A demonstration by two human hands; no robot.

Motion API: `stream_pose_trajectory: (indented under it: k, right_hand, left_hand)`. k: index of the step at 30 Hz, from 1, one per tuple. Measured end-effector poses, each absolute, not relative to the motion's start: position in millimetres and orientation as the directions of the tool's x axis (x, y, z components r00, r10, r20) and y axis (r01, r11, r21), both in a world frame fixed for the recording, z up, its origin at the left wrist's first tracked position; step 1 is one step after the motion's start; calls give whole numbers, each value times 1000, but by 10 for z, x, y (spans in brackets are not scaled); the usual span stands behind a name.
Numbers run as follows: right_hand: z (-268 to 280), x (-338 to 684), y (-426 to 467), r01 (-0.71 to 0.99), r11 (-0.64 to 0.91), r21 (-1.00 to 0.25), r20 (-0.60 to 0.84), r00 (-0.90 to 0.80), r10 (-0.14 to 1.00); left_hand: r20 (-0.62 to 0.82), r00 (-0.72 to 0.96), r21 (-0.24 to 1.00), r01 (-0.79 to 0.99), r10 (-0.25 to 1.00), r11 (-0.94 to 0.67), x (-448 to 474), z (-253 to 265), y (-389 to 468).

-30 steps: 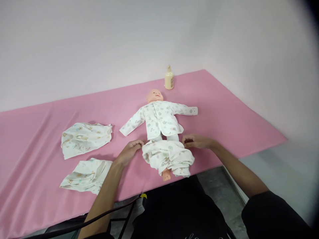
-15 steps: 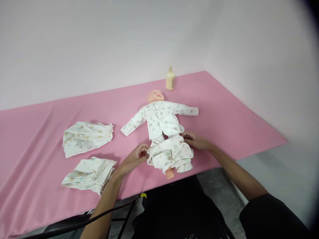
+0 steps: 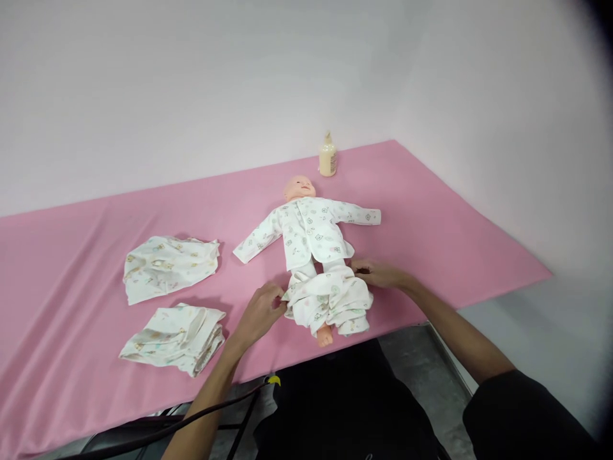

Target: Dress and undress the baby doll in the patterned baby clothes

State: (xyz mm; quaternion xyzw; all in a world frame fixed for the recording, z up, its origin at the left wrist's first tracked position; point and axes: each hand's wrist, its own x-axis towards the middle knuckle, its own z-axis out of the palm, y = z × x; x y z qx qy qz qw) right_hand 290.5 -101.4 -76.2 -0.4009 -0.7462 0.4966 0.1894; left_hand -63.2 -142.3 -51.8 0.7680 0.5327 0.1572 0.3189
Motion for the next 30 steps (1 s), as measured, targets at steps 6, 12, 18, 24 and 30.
stream_pose_trajectory:
  k: [6, 12, 18, 24, 30]
  right_hand:
    - [-786, 2933, -1063, 268, 81, -960, -85, -553, 829]
    - [-779, 2910, -1066, 169, -45, -985, -134, -561, 817]
    - [-753, 2843, -1050, 227, -16, -974, -149, -586, 796]
    - [-874, 2738, -971, 543, 163, -824, 1, -286, 958]
    - [-905, 2669, -989, 576, 194, -794, 77, -222, 972]
  left_hand:
    - [-122, 158, 855, 518, 980, 23, -608, -427, -1329]
    - [-220, 86, 975, 59, 972, 216, -417, -545, -1108]
    - [-362, 55, 930, -43, 930, 365, -287, -617, -1013]
    - [-243, 77, 891, 413, 967, 191, -275, -617, -1038]
    - [-262, 202, 902, 399, 944, 164, -441, -582, -1010]
